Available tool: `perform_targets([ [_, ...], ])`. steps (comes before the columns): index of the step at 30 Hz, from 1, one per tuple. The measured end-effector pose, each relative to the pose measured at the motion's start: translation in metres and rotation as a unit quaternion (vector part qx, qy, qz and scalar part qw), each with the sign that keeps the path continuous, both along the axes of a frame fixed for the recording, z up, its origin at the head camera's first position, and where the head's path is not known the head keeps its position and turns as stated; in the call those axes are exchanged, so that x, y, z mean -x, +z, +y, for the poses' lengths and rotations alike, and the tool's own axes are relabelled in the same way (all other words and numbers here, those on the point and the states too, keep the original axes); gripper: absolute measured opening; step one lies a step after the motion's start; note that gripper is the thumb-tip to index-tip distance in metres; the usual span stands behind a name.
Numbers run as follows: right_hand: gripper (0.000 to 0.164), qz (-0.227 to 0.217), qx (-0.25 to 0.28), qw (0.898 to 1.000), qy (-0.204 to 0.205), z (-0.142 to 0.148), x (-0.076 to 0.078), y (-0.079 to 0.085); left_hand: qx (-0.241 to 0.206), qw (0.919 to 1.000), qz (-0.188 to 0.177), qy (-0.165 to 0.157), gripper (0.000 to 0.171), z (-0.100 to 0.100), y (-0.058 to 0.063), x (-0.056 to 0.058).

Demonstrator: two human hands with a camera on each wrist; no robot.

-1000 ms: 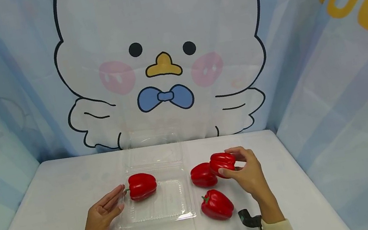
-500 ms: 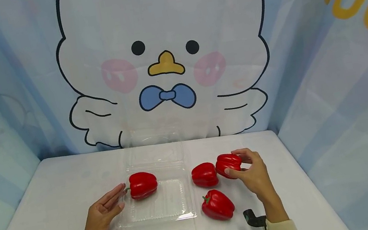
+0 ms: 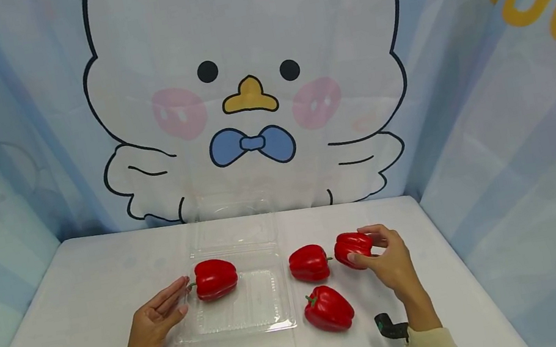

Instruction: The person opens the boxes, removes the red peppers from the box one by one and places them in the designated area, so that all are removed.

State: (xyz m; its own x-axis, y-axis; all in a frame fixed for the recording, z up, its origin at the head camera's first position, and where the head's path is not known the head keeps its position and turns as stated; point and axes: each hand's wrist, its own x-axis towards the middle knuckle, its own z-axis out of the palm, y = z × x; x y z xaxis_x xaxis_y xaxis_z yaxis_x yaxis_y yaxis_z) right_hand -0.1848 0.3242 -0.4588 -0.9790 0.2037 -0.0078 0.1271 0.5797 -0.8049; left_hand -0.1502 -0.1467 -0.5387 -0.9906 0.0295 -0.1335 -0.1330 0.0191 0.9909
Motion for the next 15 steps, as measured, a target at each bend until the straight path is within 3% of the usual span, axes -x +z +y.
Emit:
perform_targets([
  [15, 0.066, -0.017, 0.004, 1.0, 0.003, 0.015, 0.006, -0.012, -0.009, 0.9999, -0.006, -0.001, 0.061, -0.001, -0.001, 0.0],
])
